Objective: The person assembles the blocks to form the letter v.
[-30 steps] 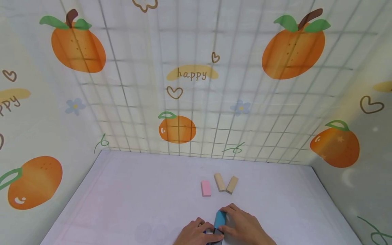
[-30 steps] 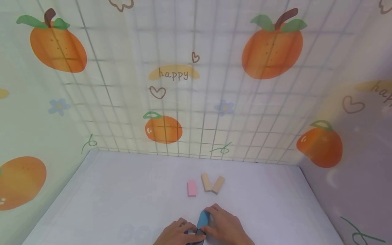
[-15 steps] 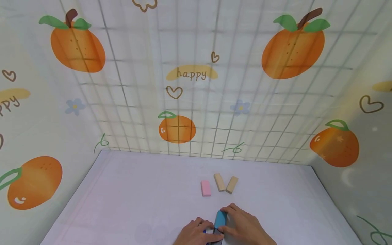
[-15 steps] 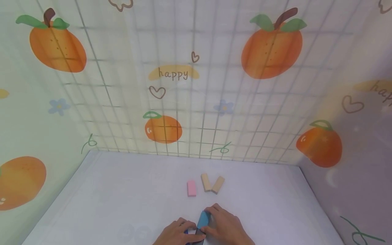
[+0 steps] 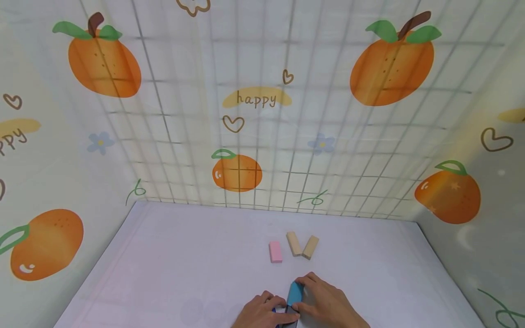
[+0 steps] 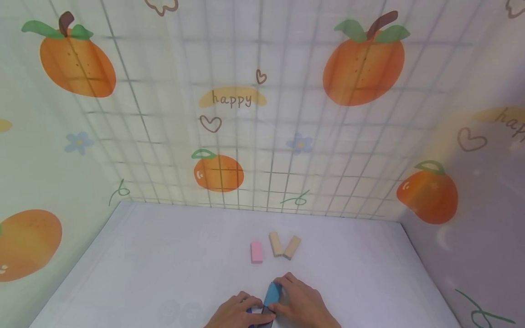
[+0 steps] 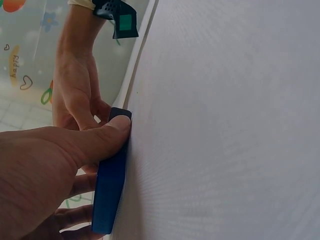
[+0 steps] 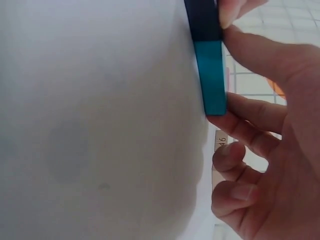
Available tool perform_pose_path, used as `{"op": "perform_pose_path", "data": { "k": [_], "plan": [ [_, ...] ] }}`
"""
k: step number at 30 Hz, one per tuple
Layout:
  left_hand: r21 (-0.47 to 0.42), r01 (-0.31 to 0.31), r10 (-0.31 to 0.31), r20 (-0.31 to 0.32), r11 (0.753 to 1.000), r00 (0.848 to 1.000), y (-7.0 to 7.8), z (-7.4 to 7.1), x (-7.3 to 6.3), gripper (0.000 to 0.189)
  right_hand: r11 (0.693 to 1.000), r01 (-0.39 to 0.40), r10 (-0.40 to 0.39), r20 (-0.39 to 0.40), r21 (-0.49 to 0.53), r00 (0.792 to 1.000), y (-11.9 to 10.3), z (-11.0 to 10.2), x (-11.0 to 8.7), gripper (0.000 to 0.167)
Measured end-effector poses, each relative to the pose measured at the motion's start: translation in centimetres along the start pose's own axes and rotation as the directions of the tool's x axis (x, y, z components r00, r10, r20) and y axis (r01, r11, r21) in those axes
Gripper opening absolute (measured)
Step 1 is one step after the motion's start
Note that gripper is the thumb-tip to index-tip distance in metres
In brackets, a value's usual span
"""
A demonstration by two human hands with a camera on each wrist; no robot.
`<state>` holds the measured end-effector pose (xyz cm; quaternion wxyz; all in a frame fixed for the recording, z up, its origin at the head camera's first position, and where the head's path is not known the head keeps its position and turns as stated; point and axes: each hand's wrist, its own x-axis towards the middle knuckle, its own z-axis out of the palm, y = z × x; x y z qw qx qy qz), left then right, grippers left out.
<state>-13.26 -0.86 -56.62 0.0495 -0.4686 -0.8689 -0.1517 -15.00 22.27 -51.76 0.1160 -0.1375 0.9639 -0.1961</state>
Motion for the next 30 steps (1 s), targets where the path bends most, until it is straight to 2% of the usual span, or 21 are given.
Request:
{"op": "perform_pose_path", "data": {
  "k": [10, 19, 30],
  "plan": [
    [-0.003, -0.009, 0.009, -0.016, 1.000, 1.000, -0.03, 0.01, -0.01, 0.051, 1.000, -0.002, 0.002, -0.006, -0.011, 1.000, 0.00, 0.04, 0.04, 0.061],
    [0.000, -0.017, 0.017, -0.074, 1.000, 0.997, 0.03, 0.32, -0.16, 0.047, 1.000, 0.001, -0.001, -0.010, -0.011, 1.000, -0.02, 0.06, -0.04, 0.059],
    [-0.030, -0.019, 0.017, -0.068, 0.999, 0.998, -0.02, 0.32, -0.15, 0.045, 1.000, 0.009, -0.009, -0.018, -0.012, 1.000, 0.02, 0.12, -0.22, 0.059]
  ]
}}
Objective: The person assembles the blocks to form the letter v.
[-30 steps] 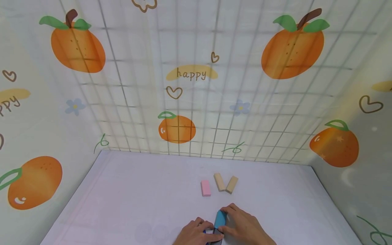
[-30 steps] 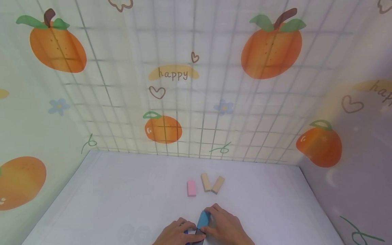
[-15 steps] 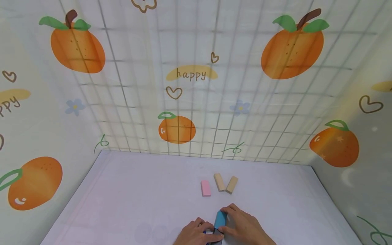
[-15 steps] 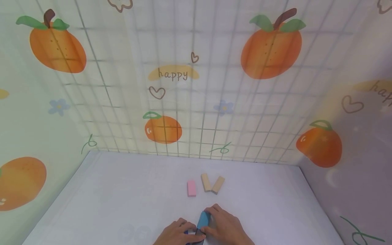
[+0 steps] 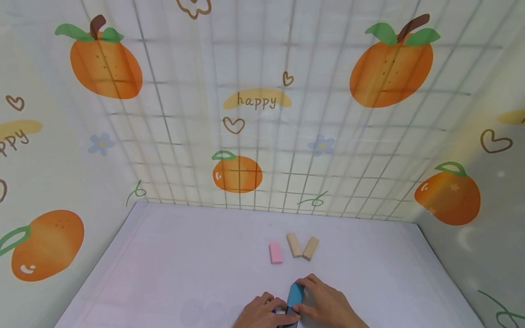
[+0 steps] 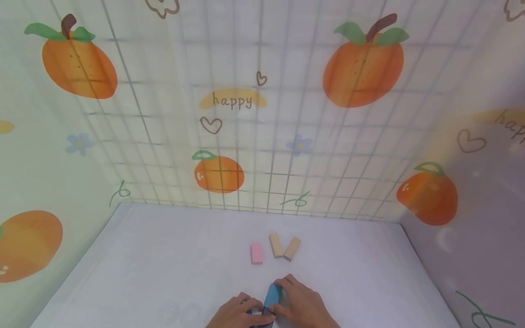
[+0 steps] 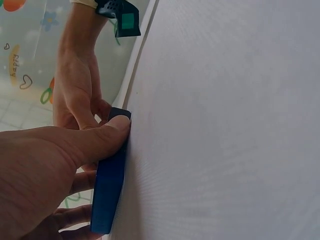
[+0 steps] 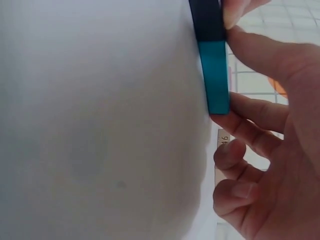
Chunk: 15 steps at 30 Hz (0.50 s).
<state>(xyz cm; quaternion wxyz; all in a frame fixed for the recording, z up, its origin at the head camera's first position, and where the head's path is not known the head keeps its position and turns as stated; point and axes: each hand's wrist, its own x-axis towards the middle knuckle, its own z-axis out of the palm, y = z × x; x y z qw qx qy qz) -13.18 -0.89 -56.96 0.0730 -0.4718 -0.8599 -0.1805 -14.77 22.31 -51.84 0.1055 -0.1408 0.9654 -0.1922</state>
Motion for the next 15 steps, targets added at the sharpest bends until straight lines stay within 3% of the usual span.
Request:
{"op": "perform_pose_path", "data": {
  "k": [11, 15],
  "plan": [
    [0.021, 0.000, 0.000, -0.009, 1.000, 1.000, 0.01, -0.09, -0.19, 0.048, 1.000, -0.007, 0.007, -0.011, 0.008, 1.000, -0.07, -0.38, -0.31, 0.060],
    [0.015, 0.043, -0.043, 0.052, 0.999, 0.998, 0.14, -0.43, -0.09, 0.054, 1.000, -0.010, 0.011, -0.044, 0.025, 0.999, 0.06, -0.78, -0.51, 0.061]
  ]
}}
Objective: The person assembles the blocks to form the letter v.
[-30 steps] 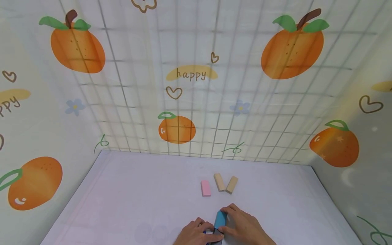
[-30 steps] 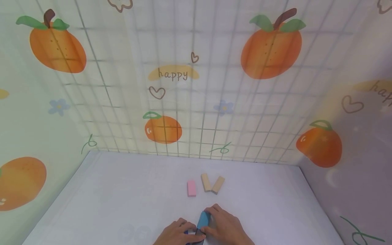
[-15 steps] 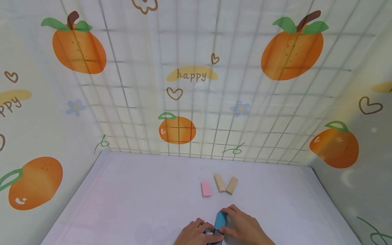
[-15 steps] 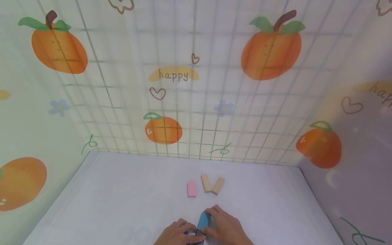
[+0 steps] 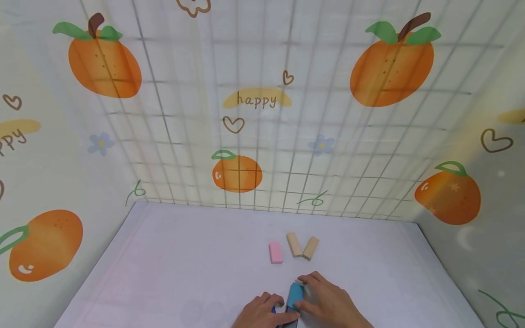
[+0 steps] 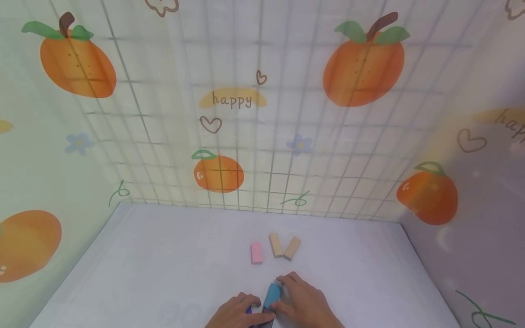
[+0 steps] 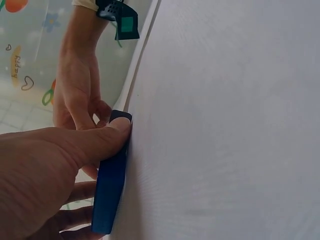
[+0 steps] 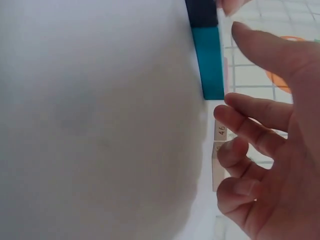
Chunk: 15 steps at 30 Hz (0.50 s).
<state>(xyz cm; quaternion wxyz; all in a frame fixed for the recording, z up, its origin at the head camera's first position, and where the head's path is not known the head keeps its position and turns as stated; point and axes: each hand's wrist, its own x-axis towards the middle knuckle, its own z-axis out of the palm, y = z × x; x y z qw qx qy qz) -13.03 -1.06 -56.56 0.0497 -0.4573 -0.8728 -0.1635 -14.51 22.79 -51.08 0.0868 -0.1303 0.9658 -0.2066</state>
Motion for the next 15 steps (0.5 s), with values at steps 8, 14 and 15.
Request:
{"op": "perform_pose_path", "data": {
  "k": [8, 14, 15],
  "plan": [
    [-0.021, 0.148, -0.143, 0.167, 0.989, 0.976, 0.7, -1.5, 0.4, 0.072, 1.000, -0.017, 0.016, -0.075, -0.015, 0.997, 0.7, -0.7, 0.0, 0.060],
    [0.030, 0.066, -0.070, 0.132, 0.997, 0.989, 0.4, -1.4, 0.5, 0.076, 1.000, -0.027, 0.026, -0.107, -0.007, 0.994, 1.1, -1.6, 0.0, 0.059],
    [0.035, 0.051, -0.056, 0.130, 0.998, 0.990, 0.3, -1.3, 0.5, 0.076, 1.000, -0.029, 0.028, -0.112, -0.008, 0.993, 1.1, -1.8, 0.0, 0.059]
  ]
}}
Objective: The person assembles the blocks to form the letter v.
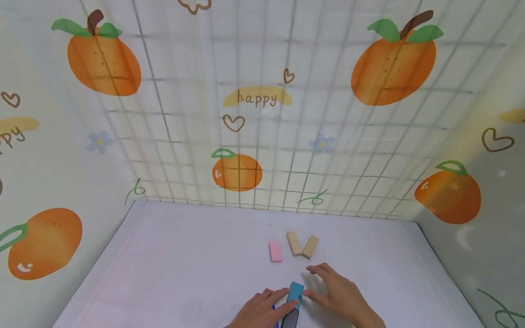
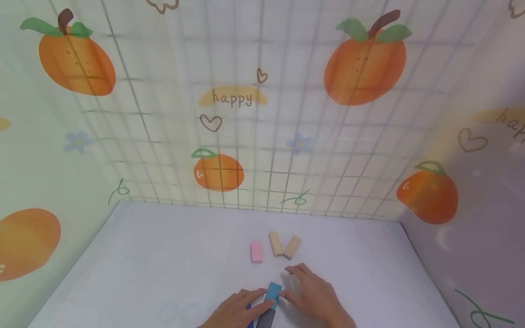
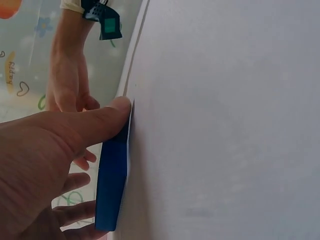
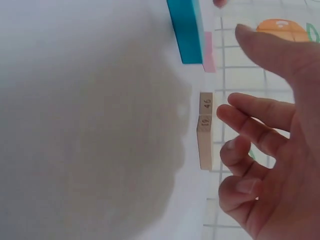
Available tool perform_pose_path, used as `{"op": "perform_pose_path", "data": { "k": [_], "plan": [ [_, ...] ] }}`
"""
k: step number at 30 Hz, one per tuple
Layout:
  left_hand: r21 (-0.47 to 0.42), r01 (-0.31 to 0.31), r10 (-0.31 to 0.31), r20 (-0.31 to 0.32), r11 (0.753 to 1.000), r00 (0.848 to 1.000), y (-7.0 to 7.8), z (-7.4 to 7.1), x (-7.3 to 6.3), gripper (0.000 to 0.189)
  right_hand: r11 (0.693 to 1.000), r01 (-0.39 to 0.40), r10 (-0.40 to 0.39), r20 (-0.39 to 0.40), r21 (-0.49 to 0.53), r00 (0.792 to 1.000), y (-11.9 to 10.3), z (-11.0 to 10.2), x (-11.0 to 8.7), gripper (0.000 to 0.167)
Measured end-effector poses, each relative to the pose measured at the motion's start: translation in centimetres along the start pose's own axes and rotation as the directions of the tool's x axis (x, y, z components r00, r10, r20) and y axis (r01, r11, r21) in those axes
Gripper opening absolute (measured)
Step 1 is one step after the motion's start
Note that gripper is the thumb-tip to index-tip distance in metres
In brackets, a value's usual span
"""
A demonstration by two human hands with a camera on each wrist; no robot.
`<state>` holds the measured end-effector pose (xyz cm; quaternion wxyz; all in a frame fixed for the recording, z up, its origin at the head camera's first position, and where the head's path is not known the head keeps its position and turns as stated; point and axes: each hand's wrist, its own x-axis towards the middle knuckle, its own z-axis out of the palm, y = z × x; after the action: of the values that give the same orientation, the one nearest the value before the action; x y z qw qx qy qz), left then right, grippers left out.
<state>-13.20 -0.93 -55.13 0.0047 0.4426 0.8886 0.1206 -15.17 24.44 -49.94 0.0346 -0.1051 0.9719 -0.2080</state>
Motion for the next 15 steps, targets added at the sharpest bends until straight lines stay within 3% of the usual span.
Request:
{"op": "perform_pose_path", "data": {
  "k": [15],
  "plan": [
    [-0.002, -0.062, 0.062, 0.000, 0.998, 0.998, -0.3, 0.0, 0.5, 0.075, 1.000, 0.002, -0.004, -0.093, -0.020, 0.996, 1.8, -0.8, 0.8, 0.086]
  ]
}}
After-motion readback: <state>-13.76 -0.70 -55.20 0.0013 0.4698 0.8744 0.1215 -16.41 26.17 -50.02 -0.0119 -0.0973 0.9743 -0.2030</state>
